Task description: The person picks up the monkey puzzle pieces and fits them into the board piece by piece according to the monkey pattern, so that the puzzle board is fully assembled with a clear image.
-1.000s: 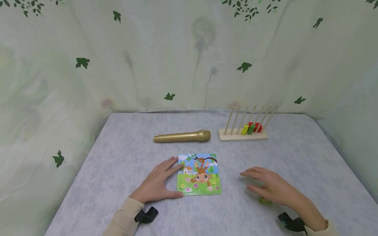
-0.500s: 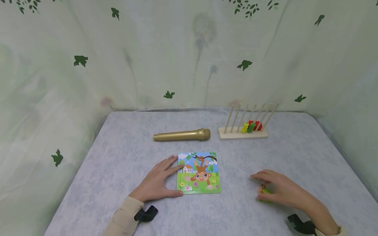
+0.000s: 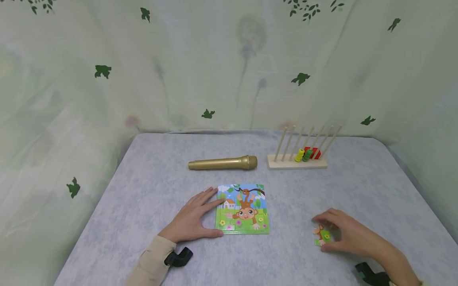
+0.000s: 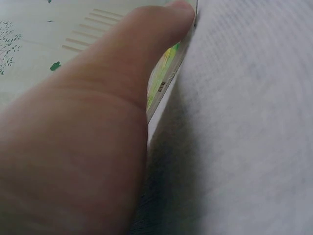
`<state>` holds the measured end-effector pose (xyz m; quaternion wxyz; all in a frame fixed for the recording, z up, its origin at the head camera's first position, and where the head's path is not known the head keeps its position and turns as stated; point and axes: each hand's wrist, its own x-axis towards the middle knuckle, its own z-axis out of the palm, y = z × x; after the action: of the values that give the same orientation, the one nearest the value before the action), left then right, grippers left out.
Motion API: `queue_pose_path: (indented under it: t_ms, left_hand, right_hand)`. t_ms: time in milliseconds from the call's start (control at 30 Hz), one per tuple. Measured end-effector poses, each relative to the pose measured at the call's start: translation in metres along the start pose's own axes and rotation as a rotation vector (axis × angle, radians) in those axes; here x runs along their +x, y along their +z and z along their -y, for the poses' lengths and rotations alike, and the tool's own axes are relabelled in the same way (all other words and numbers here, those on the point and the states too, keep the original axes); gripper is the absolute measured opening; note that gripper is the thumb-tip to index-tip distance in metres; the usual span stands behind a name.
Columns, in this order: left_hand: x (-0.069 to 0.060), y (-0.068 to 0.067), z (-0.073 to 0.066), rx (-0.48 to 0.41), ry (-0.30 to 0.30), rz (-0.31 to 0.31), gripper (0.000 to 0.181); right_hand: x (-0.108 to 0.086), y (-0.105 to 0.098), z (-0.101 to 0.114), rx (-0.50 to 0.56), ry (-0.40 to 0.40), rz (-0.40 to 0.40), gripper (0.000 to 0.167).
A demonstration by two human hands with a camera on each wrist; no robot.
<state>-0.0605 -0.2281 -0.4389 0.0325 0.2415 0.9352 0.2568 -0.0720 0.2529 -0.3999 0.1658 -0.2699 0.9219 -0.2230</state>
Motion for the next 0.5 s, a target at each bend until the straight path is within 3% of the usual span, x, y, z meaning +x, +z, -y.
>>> queue_pose_path:
  t_ms: [333, 500]
  left_hand:
    - [-0.0002, 0.0021, 0.0020, 0.017, 0.001, 0.003, 0.099]
    - [0.0001, 0.0041, 0.0035, 0.025, 0.010, 0.000, 0.099]
  right_hand:
    - [-0.0002, 0.0014, -0.0021, -0.016, -0.058, 0.010, 0.047]
    - [-0.0002, 0.0046, -0.0005, -0.072, -0.083, -0.037, 0.036]
